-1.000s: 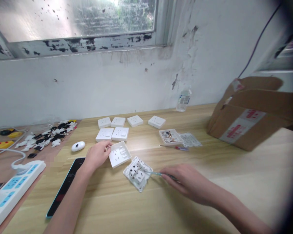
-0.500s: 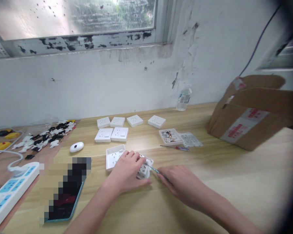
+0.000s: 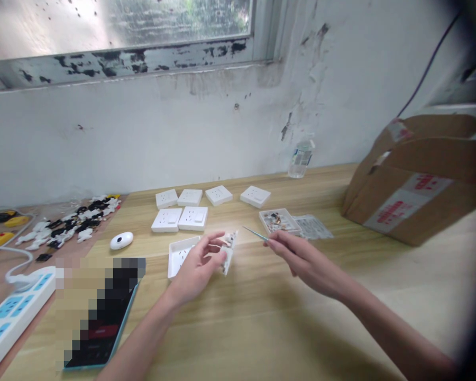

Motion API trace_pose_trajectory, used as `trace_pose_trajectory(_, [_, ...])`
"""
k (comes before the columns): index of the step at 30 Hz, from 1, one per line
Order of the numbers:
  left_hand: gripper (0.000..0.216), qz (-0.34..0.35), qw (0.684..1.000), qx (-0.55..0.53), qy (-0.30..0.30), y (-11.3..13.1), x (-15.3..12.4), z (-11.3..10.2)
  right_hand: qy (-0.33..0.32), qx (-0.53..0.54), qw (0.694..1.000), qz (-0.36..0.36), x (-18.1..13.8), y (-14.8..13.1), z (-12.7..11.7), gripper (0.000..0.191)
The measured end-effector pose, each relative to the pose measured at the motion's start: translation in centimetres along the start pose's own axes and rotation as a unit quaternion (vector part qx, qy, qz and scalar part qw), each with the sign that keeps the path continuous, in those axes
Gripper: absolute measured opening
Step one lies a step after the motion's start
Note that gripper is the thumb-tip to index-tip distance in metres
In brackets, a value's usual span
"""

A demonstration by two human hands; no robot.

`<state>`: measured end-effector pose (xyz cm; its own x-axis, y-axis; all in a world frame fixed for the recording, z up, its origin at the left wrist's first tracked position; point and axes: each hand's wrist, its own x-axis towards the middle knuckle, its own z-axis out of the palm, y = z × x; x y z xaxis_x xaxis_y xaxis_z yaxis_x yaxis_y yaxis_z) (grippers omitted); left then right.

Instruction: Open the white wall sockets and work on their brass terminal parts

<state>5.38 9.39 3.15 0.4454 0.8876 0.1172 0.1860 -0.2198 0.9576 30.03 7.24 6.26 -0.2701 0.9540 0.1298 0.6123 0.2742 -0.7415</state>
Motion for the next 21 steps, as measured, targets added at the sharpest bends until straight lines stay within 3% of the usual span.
trace_pose_trajectory(3, [0.054, -0.024, 0.996, -0.083, -0.01, -0.4, 0.0, 0.6, -0.023, 0.039, 0.999, -0.01, 0.0, 0.1, 2.1, 0.032])
trace_pose_trajectory(6, [0.07, -0.02, 0.997, -0.069, -0.039, -0.6, -0.3, 1.0, -0.047, 0.056, 0.997, -0.004, -0.1, -0.2, 3.6, 0.031])
trace_pose_trajectory(12, [0.089, 0.026, 0.993, 0.078, -0.084, -0.9, -0.7, 1.0, -0.062, 0.027, 0.998, -0.022, 0.2, -1.0, 4.1, 0.033])
trace_pose_trajectory(15, [0.082, 0.058, 0.975, 0.203, -0.066, -0.5, -0.8, 0.6, -0.055, -0.027, 0.998, -0.018, 0.4, -0.9, 4.3, 0.031])
trace_pose_trajectory(18, [0.072, 0.07, 0.96, 0.256, -0.085, 0.1, -1.1, 0.1, -0.066, -0.04, 0.997, -0.03, 0.5, -0.4, 4.7, 0.03])
trace_pose_trajectory(21, [0.085, 0.06, 0.95, 0.285, -0.112, 0.3, -1.3, -0.2, -0.081, -0.02, 0.996, -0.042, 0.6, -0.1, 4.7, 0.032])
